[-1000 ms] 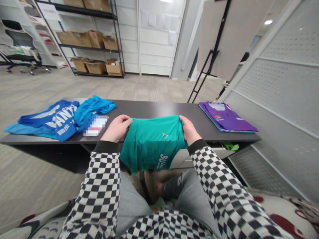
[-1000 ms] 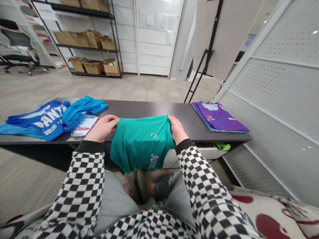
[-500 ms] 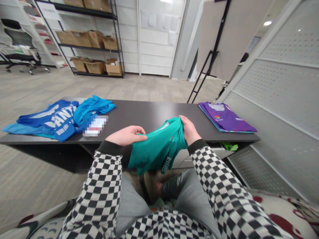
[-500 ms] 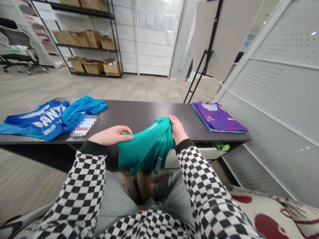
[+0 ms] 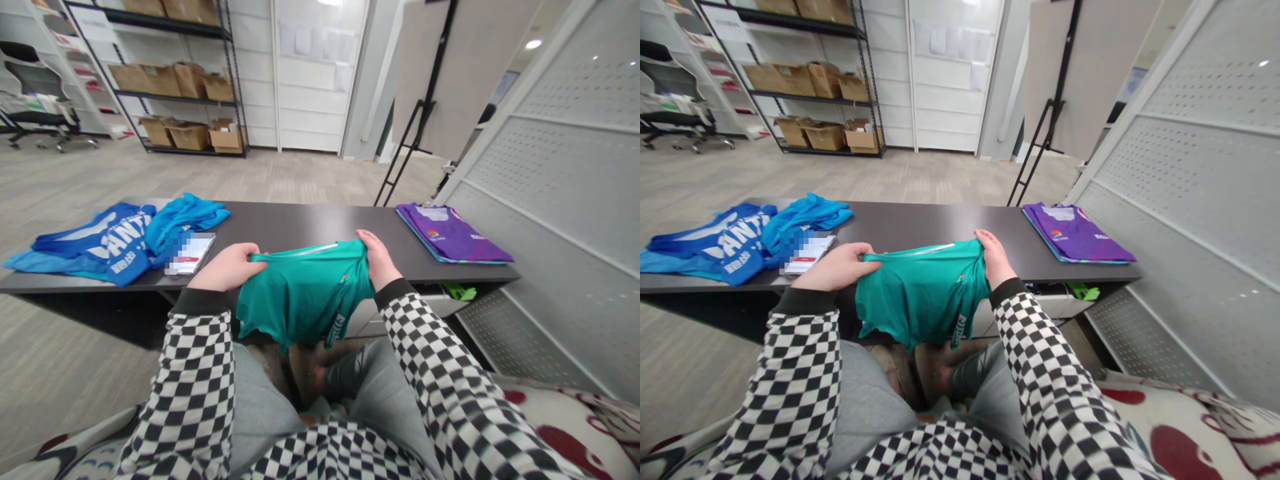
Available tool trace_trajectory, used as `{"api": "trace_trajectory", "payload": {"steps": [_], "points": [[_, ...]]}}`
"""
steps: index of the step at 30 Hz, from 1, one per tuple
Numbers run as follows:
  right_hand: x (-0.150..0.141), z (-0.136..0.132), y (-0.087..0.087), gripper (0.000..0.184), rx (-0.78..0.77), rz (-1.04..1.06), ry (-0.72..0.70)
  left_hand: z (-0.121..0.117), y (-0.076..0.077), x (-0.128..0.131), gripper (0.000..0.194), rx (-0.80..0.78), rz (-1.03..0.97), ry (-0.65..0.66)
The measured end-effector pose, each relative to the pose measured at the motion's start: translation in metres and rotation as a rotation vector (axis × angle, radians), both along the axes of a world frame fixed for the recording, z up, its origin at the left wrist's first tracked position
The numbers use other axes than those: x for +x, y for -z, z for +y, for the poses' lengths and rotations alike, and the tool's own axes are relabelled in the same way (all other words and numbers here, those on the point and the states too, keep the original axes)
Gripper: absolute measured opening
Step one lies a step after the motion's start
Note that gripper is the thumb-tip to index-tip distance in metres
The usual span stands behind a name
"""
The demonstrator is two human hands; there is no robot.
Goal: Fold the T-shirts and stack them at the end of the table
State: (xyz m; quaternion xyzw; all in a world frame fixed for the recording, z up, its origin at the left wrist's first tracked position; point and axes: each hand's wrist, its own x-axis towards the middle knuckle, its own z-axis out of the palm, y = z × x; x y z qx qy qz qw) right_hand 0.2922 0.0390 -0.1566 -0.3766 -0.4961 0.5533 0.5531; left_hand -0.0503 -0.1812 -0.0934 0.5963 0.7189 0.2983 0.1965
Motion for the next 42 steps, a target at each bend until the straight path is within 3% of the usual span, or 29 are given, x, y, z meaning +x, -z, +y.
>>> {"api": "trace_trajectory", "payload": {"steps": [3, 7, 12, 14, 19, 23, 27, 33, 38, 42], "points": [[0.0, -0.004, -0.004, 0.051, -0.056, 0.064, 0.002, 0.004, 0.008, -0.004, 0.021, -0.012, -0.045, -0.039], [0.0, -0.009, -0.009, 0.05, -0.093, 0.064, -0.026, 0.01, 0.014, -0.005, 0.021, 0.149, -0.21, -0.119], [0.001, -0.015, -0.013, 0.052, -0.093, 0.028, -0.064, 0.018, 0.014, -0.002, 0.05, 0.318, -0.532, -0.117], [0.0, -0.017, -0.014, 0.052, -0.1, 0.031, -0.092, 0.021, 0.016, -0.002, 0.053, 0.337, -0.552, -0.134], [-0.001, -0.019, -0.015, 0.054, -0.132, 0.063, -0.163, 0.027, 0.023, -0.009, 0.038, 0.344, -0.474, -0.192], [0.0, -0.018, -0.015, 0.054, -0.125, 0.08, -0.193, 0.025, 0.018, -0.007, 0.041, 0.379, -0.54, -0.201], [0.002, -0.015, -0.012, 0.057, -0.12, 0.074, -0.213, 0.015, 0.008, -0.001, 0.051, 0.415, -0.718, -0.125], [0.001, -0.01, -0.009, 0.054, -0.115, 0.084, -0.187, 0.007, 0.01, -0.001, 0.054, 0.247, -0.737, -0.016], [0.001, -0.008, -0.008, 0.049, -0.119, 0.076, -0.155, 0.008, 0.017, -0.002, 0.053, -0.038, -0.488, 0.116], [0.002, -0.007, -0.007, 0.047, -0.122, 0.088, -0.167, 0.004, 0.011, 0.002, 0.057, -0.062, -0.376, 0.127]]}}
